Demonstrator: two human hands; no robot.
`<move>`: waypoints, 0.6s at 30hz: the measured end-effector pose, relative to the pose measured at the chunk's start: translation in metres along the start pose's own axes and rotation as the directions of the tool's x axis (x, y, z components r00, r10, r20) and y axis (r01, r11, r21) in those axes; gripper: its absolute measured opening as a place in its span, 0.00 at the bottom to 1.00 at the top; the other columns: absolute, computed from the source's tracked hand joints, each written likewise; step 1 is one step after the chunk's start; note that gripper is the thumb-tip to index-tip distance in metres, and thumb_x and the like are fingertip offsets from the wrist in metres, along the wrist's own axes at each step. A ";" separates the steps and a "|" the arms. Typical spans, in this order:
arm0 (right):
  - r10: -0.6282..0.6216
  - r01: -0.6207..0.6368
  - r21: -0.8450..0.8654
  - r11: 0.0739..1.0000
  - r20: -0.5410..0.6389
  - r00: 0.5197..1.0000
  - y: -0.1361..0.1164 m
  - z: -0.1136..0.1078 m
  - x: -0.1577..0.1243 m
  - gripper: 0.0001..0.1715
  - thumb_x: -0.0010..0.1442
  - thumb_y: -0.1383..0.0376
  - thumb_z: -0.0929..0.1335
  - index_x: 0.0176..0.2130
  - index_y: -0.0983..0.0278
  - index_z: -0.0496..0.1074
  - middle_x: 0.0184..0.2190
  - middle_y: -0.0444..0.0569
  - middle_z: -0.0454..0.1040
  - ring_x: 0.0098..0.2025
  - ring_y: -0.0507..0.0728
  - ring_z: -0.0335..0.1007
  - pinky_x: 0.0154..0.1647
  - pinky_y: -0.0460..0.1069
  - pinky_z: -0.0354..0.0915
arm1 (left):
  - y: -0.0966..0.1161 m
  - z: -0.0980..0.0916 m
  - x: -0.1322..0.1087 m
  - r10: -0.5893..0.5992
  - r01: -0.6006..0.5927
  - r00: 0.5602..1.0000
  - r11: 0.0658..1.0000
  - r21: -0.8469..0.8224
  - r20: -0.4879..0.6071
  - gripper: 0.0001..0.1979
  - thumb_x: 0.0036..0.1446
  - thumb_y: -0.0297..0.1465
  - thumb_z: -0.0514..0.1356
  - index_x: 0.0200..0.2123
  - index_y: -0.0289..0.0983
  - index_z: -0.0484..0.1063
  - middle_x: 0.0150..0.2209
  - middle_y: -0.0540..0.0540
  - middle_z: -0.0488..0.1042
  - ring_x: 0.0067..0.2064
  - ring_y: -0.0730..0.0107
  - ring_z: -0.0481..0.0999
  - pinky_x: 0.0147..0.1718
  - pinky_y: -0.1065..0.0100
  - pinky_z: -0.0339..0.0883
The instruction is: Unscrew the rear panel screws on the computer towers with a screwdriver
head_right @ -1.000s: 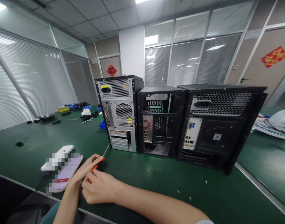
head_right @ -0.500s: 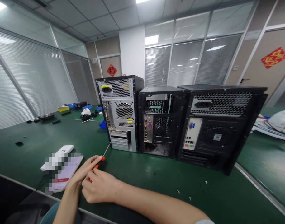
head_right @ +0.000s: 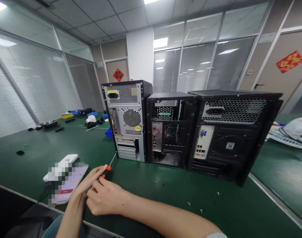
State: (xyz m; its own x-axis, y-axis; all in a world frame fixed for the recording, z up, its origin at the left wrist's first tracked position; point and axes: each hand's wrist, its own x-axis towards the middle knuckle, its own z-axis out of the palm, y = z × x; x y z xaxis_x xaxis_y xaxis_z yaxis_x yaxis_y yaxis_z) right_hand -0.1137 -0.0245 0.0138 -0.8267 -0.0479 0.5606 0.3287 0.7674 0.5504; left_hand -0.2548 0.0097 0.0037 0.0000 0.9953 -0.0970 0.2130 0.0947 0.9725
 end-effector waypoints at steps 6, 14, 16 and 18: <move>0.008 -0.008 0.001 1.000 0.012 1.000 0.000 -0.001 0.001 0.12 0.60 0.70 0.59 0.29 0.66 0.68 0.27 0.48 0.69 0.30 0.55 0.65 0.35 0.54 0.62 | -0.001 0.000 0.000 -0.078 0.096 0.989 0.986 -0.138 0.128 0.20 0.48 0.47 0.59 0.28 0.34 0.69 0.24 0.49 0.71 0.26 0.73 0.66 0.26 0.71 0.59; 0.032 -0.032 -0.005 0.999 -0.013 0.999 0.000 -0.004 0.002 0.11 0.60 0.70 0.59 0.29 0.66 0.67 0.26 0.47 0.68 0.29 0.56 0.65 0.33 0.54 0.62 | 0.004 0.001 -0.004 -0.114 0.153 0.976 0.965 -0.212 0.184 0.19 0.49 0.45 0.60 0.31 0.33 0.71 0.28 0.46 0.76 0.28 0.71 0.71 0.28 0.70 0.63; 0.040 -0.040 -0.007 0.999 -0.022 0.999 0.000 -0.004 0.002 0.11 0.60 0.70 0.59 0.28 0.66 0.67 0.26 0.47 0.68 0.29 0.56 0.64 0.33 0.54 0.62 | 0.003 0.001 -0.004 -0.108 0.152 0.976 0.961 -0.233 0.190 0.18 0.49 0.44 0.59 0.32 0.33 0.72 0.29 0.46 0.76 0.30 0.70 0.72 0.29 0.70 0.64; 0.049 -0.049 -0.010 0.999 -0.033 0.998 -0.001 -0.004 0.003 0.11 0.59 0.69 0.59 0.28 0.66 0.67 0.26 0.47 0.67 0.29 0.56 0.64 0.33 0.54 0.62 | 0.001 0.001 -0.003 -0.105 0.151 0.976 0.959 -0.241 0.192 0.18 0.50 0.44 0.59 0.33 0.33 0.72 0.29 0.46 0.77 0.31 0.69 0.73 0.30 0.70 0.65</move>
State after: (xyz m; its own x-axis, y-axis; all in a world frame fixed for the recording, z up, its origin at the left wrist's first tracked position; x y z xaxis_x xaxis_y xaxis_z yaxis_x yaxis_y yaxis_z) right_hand -0.1144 -0.0275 0.0171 -0.7940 -0.0313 0.6071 0.3737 0.7625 0.5281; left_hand -0.2539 0.0065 0.0048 0.1656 0.9571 -0.2376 -0.0318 0.2460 0.9687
